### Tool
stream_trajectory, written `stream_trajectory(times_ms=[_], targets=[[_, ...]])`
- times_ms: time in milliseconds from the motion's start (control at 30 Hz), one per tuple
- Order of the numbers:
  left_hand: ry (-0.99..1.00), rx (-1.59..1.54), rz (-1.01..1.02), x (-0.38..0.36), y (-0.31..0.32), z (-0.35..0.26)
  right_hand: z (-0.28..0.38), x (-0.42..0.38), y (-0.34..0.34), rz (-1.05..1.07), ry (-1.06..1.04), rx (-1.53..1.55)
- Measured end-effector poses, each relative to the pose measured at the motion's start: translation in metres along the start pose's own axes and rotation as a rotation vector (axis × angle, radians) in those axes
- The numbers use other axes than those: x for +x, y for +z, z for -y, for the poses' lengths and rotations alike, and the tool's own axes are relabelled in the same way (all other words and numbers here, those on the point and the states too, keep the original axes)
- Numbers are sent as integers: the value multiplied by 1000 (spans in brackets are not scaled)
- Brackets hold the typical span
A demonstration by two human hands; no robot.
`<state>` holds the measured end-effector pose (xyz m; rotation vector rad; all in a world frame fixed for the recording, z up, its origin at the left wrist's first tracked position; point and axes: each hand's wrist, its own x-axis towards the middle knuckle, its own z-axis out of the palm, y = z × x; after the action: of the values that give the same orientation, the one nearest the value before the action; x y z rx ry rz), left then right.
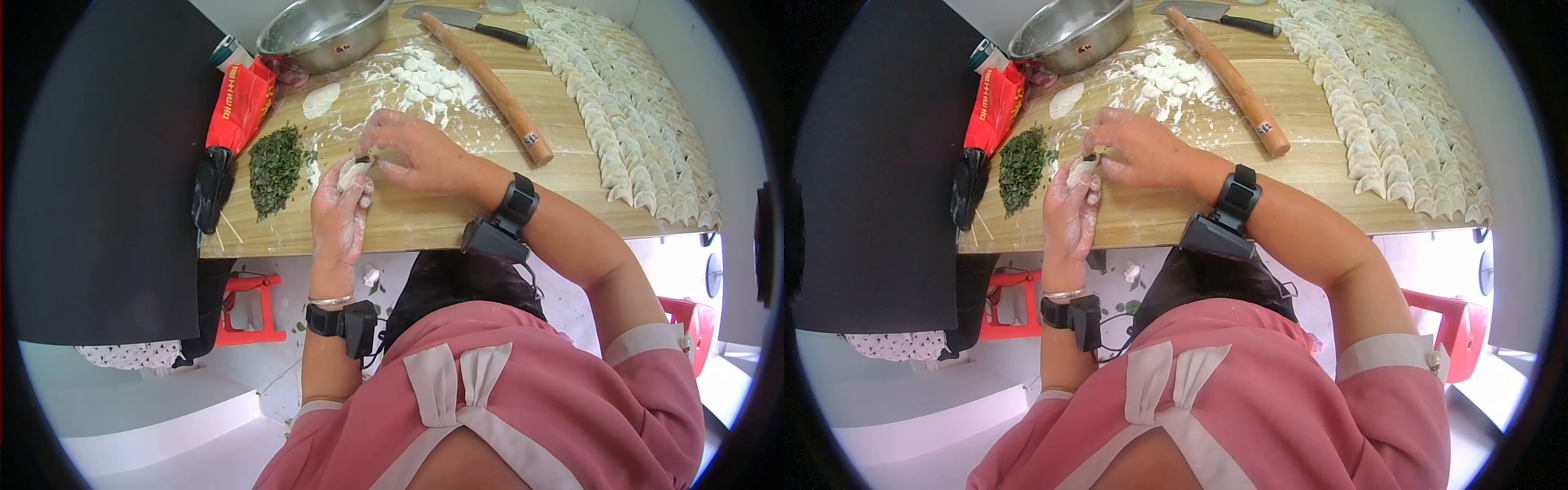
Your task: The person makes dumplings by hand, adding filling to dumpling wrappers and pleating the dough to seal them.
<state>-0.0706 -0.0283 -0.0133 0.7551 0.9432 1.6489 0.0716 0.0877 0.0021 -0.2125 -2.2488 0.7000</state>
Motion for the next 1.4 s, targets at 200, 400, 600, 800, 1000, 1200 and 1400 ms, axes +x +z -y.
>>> stream_trajectory(times_ms=[200, 400, 600, 800, 1000, 1200, 1400], targets=[[6, -23, -22, 1, -1, 2, 1, 0, 0, -9, -19, 11], [23, -32, -38, 0, 0, 2, 3, -2, -1, 35, -27, -16], [37, -12, -83, -1, 1, 3, 2, 0, -2, 86, 164, 362], [35, -30, -82, -1, 2, 2, -2, -2, -4, 49, 217, 270], [49, -15, -69, -2, 1, 3, 12, -2, -5, 188, 152, -19], [42, -1, -76, -2, 1, 3, 8, -2, 0, 172, 95, -111], [45, -6, -72, -1, -2, 4, 2, -2, 7, 74, -31, -68]])
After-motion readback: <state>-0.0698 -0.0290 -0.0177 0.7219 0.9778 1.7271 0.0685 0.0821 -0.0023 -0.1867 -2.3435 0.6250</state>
